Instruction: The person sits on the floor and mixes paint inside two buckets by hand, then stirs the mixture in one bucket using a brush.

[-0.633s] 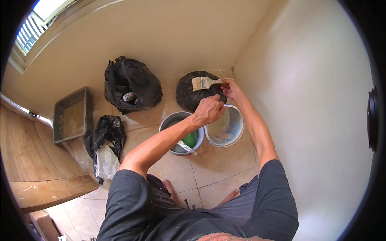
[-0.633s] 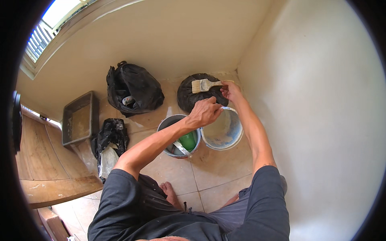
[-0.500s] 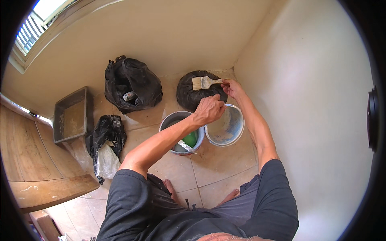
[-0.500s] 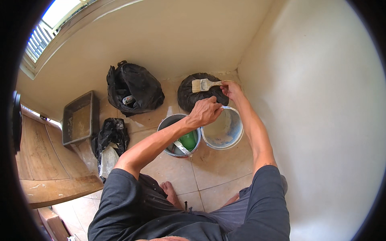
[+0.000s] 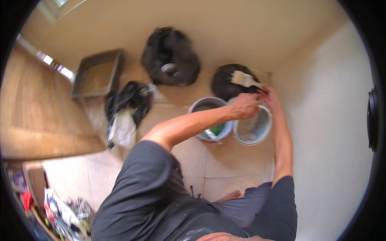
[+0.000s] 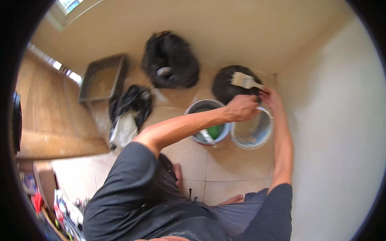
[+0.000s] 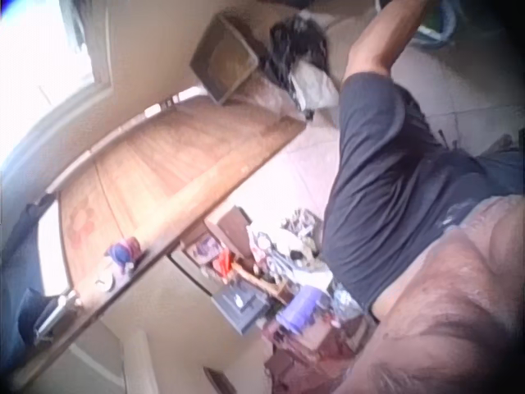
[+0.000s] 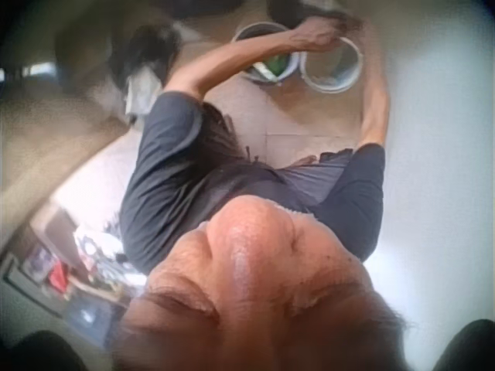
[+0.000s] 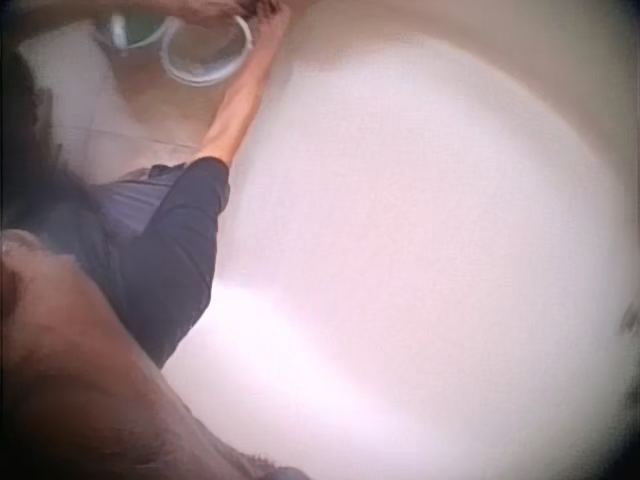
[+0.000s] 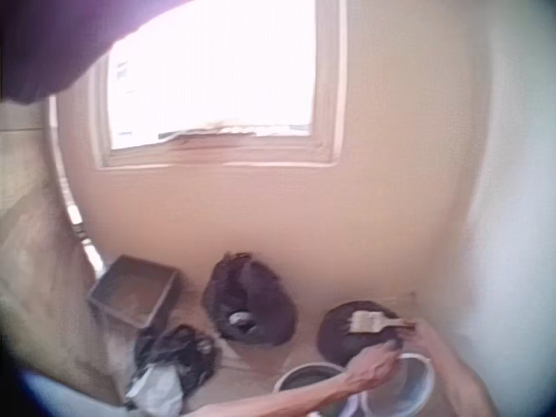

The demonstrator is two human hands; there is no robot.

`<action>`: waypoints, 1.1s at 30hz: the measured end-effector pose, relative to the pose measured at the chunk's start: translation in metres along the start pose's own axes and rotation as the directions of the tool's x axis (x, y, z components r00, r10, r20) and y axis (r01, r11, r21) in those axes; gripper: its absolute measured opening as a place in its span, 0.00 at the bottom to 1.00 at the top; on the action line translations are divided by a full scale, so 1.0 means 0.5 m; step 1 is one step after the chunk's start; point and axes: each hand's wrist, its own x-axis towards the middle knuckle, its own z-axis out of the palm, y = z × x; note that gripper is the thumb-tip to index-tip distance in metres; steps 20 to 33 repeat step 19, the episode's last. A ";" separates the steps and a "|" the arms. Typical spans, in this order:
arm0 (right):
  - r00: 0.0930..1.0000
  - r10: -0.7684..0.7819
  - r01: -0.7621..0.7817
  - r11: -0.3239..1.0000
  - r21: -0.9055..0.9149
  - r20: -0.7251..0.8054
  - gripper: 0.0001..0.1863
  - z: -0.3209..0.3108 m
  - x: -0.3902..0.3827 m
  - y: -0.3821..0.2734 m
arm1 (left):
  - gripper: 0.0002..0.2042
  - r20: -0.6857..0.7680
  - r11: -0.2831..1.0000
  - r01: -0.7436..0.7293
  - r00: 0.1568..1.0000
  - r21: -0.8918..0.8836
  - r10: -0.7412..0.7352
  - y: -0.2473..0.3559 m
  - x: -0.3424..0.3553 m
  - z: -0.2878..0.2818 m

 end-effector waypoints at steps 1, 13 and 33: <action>1.000 -0.024 0.024 0.999 -0.043 0.004 0.12 0.006 -0.005 0.005 | 0.16 0.008 0.999 -0.037 0.999 0.007 0.037 -0.010 -0.009 -0.001; 0.981 -0.134 0.163 0.963 -0.217 0.139 0.15 -0.062 0.043 0.001 | 0.19 0.022 0.990 0.022 0.999 0.139 -0.026 -0.009 -0.001 0.055; 0.980 0.008 0.021 0.989 -0.145 0.201 0.26 -0.008 -0.010 -0.015 | 0.22 -0.248 0.990 -0.039 0.966 0.136 0.072 -0.020 0.012 0.045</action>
